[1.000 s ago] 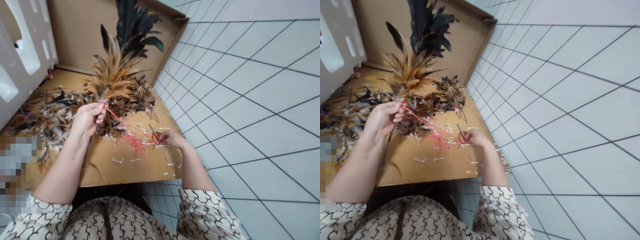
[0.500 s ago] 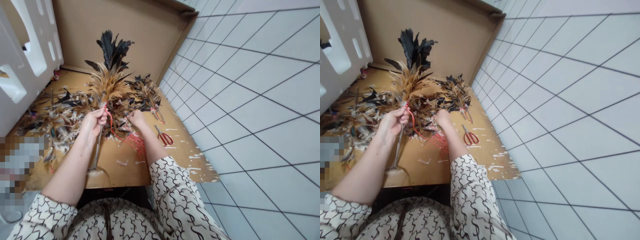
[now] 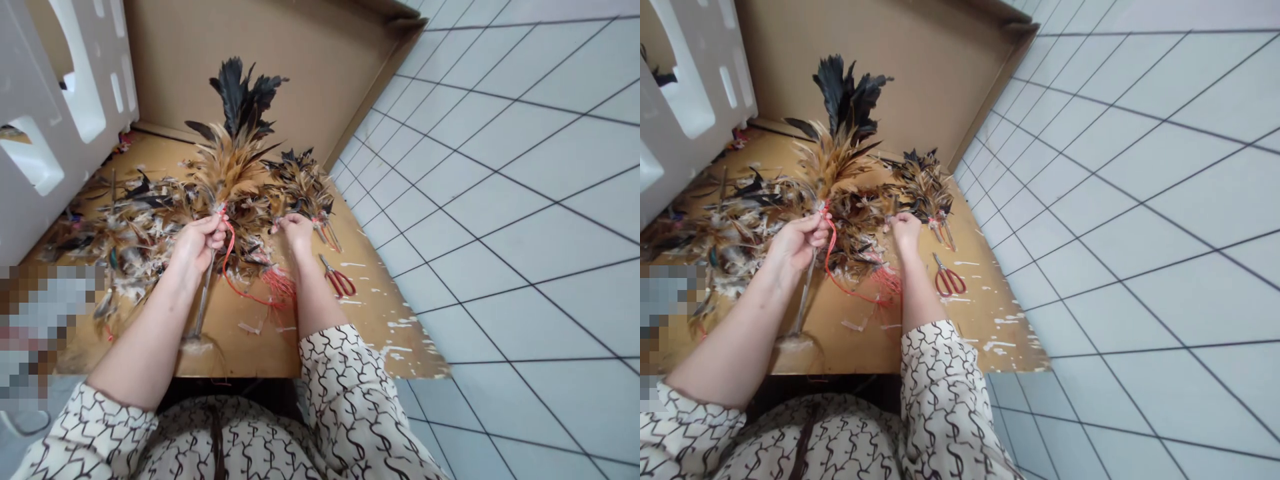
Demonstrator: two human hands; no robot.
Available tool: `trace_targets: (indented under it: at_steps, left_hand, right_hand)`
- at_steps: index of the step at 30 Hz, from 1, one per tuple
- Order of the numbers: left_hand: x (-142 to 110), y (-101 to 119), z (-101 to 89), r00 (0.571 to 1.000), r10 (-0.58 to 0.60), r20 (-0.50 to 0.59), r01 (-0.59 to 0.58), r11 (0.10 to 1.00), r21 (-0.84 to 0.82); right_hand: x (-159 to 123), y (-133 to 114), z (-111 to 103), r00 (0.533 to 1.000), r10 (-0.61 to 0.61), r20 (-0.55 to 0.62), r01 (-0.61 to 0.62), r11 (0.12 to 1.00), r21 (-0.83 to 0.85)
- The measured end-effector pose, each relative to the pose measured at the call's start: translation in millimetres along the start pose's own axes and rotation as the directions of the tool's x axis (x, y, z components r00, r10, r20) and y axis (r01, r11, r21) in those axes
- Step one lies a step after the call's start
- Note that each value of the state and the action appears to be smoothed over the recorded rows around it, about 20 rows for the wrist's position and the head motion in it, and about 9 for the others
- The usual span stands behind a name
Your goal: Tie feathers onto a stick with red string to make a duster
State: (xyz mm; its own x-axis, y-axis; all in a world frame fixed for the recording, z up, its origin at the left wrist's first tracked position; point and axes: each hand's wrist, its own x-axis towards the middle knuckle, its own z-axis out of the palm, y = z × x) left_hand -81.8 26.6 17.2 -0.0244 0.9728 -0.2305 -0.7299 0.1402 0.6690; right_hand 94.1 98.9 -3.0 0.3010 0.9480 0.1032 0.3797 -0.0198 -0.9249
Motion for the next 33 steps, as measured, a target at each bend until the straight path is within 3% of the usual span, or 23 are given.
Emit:
trace_targets:
  at_steps: [3, 6, 11, 14, 19, 22, 27, 33]
  left_hand:
    - [-1, -2, 1.0, 1.000, 0.012, -0.001, -0.012, 1.000, 0.025]
    - [-2, -3, 3.2, 1.000, 0.022, -0.006, -0.021, 0.999, 0.038]
    - [-4, -5, 6.2, 1.000, 0.031, -0.003, -0.031, 0.998, 0.053]
    - [-5, -7, 6.4, 0.999, 0.042, 0.013, -0.043, 0.996, 0.082]
    - [-6, -10, 6.5, 0.998, 0.067, 0.014, -0.069, 0.987, 0.148]
    - [-8, -11, 7.3, 0.998, 0.050, 0.028, -0.054, 0.986, 0.160]
    - [-10, -11, 9.6, 0.999, 0.038, 0.038, -0.043, 0.986, 0.161]
    - [-13, -10, 12.7, 0.999, 0.025, 0.034, -0.031, 0.982, 0.188]
  right_hand:
    - [0, -12, -17, 0.995, 0.063, -0.078, -0.040, 0.963, 0.268]
    - [-8, -26, -30, 0.991, 0.118, -0.067, -0.074, 0.881, 0.467]
    - [-44, -49, -26, 0.980, -0.046, 0.193, -0.092, 0.755, 0.649]
    - [-66, -56, -7, 0.956, -0.139, 0.260, -0.067, 0.756, 0.651]
    - [-78, -53, 18, 0.947, -0.125, 0.296, -0.083, 0.795, 0.601]
    - [-76, -48, 23, 0.948, -0.123, 0.293, -0.072, 0.816, 0.574]
    - [-71, -43, 24, 0.969, -0.162, 0.186, 0.054, 0.876, 0.479]
    - [-72, -39, 29, 0.960, -0.170, 0.222, 0.059, 0.899, 0.434]
